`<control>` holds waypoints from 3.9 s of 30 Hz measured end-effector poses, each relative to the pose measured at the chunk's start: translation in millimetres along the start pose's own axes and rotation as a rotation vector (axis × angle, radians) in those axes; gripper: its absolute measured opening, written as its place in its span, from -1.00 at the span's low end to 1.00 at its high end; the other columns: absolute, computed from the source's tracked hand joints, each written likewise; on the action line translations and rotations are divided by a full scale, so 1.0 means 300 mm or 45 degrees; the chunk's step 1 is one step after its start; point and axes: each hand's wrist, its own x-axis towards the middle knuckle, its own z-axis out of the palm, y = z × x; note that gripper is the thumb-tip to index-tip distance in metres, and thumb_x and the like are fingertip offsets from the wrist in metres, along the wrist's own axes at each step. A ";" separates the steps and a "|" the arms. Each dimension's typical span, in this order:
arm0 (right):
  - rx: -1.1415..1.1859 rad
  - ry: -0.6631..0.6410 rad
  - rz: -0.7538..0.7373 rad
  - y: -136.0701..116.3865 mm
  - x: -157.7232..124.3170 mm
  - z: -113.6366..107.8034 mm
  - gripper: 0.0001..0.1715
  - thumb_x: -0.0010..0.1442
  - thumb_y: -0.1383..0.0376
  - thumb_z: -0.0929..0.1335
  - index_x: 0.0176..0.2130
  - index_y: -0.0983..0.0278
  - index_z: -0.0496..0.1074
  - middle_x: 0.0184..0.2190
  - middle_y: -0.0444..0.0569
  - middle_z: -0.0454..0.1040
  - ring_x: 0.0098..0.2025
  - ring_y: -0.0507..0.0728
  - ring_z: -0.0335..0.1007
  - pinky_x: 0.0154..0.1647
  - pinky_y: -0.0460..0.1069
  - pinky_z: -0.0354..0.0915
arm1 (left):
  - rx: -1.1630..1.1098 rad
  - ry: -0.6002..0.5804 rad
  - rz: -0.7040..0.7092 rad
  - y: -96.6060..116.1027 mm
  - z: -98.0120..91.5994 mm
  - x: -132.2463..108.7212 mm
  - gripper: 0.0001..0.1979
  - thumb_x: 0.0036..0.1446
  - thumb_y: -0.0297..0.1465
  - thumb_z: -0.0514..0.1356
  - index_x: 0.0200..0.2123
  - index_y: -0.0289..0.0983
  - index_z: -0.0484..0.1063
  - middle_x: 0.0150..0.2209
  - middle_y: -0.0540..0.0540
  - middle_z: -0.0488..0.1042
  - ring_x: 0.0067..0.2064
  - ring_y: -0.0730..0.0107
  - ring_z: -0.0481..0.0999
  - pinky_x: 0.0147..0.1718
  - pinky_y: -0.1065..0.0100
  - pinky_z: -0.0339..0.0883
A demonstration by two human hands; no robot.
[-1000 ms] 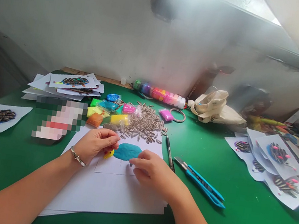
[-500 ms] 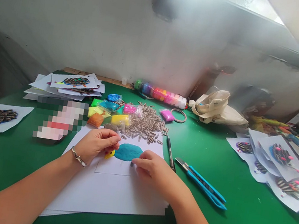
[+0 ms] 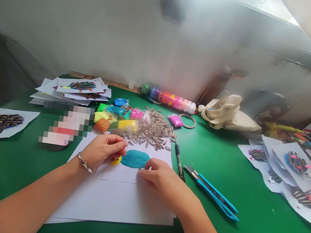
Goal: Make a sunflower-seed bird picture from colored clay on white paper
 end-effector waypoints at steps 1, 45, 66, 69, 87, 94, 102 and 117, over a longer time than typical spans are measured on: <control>-0.001 -0.001 0.000 0.001 0.000 0.001 -0.72 0.32 0.31 0.22 -0.13 0.19 0.50 -0.21 0.01 0.40 -0.19 0.09 0.33 -0.18 -0.07 0.28 | -0.001 -0.001 0.001 0.000 0.001 0.000 -0.61 -0.22 -0.13 0.39 -0.45 -0.32 0.44 -0.57 -0.03 0.48 -0.58 0.53 0.30 -0.58 0.42 0.19; 0.224 0.482 0.087 0.054 0.012 0.036 -0.72 0.25 0.36 0.26 -0.11 0.22 0.51 -0.30 -0.01 0.47 -0.32 0.06 0.39 -0.33 -0.05 0.29 | -0.028 0.005 -0.008 0.017 0.004 -0.020 -0.61 -0.25 -0.14 0.42 -0.44 -0.33 0.50 -0.56 -0.05 0.54 -0.52 0.49 0.42 -0.51 0.45 0.27; 0.364 0.593 0.139 -0.120 0.183 0.072 -0.67 0.17 0.44 0.31 -0.14 0.12 0.53 -0.27 -0.09 0.44 -0.25 0.05 0.36 -0.27 -0.05 0.28 | -0.370 -0.375 -0.166 0.011 0.006 -0.055 -0.55 -0.17 -0.29 0.43 -0.13 -0.24 0.53 -0.29 -0.08 0.58 -0.27 0.36 0.55 -0.14 0.27 0.38; 0.384 0.565 0.175 -0.111 0.178 0.078 -0.70 0.16 0.44 0.32 -0.17 0.13 0.54 -0.30 -0.09 0.43 -0.27 0.05 0.36 -0.25 -0.04 0.29 | -0.364 -0.424 -0.215 0.011 0.004 -0.053 -0.54 -0.14 -0.29 0.42 -0.10 -0.23 0.52 -0.26 -0.10 0.59 -0.25 0.37 0.56 -0.15 0.31 0.38; 0.386 0.677 0.124 -0.078 0.167 0.079 -0.79 0.24 0.31 0.29 -0.34 0.22 0.51 -0.46 -0.09 0.41 -0.39 0.04 0.30 -0.36 -0.06 0.23 | -0.234 -0.421 -0.220 0.024 0.002 -0.062 -0.52 -0.05 -0.11 0.36 -0.09 -0.23 0.49 -0.32 -0.15 0.60 -0.21 0.21 0.59 -0.14 0.18 0.40; 0.501 0.726 0.189 -0.068 0.160 0.073 -0.82 0.22 0.27 0.32 -0.37 0.25 0.49 -0.47 -0.11 0.42 -0.39 0.04 0.31 -0.37 -0.07 0.24 | -0.243 -0.296 -0.183 0.022 0.004 -0.054 -0.56 -0.14 -0.16 0.42 -0.21 -0.28 0.52 -0.37 -0.13 0.60 -0.25 0.24 0.59 -0.17 0.22 0.43; 0.361 0.773 0.028 -0.073 0.155 0.093 -0.77 0.25 0.29 0.30 -0.22 0.13 0.57 -0.34 -0.05 0.41 -0.33 0.05 0.35 -0.33 -0.04 0.32 | -0.257 -0.350 -0.208 0.018 0.001 -0.055 -0.64 -0.09 -0.20 0.40 -0.23 -0.27 0.54 -0.31 -0.11 0.60 -0.26 0.30 0.58 -0.18 0.25 0.42; 0.313 0.751 0.038 -0.068 0.154 0.106 -0.82 0.19 0.39 0.33 -0.23 0.18 0.50 -0.31 -0.06 0.42 -0.28 0.06 0.36 -0.30 -0.05 0.32 | -0.083 -0.264 -0.117 0.020 0.009 -0.054 -0.58 -0.22 -0.07 0.42 -0.42 -0.31 0.54 -0.47 -0.09 0.57 -0.36 0.33 0.56 -0.30 0.34 0.39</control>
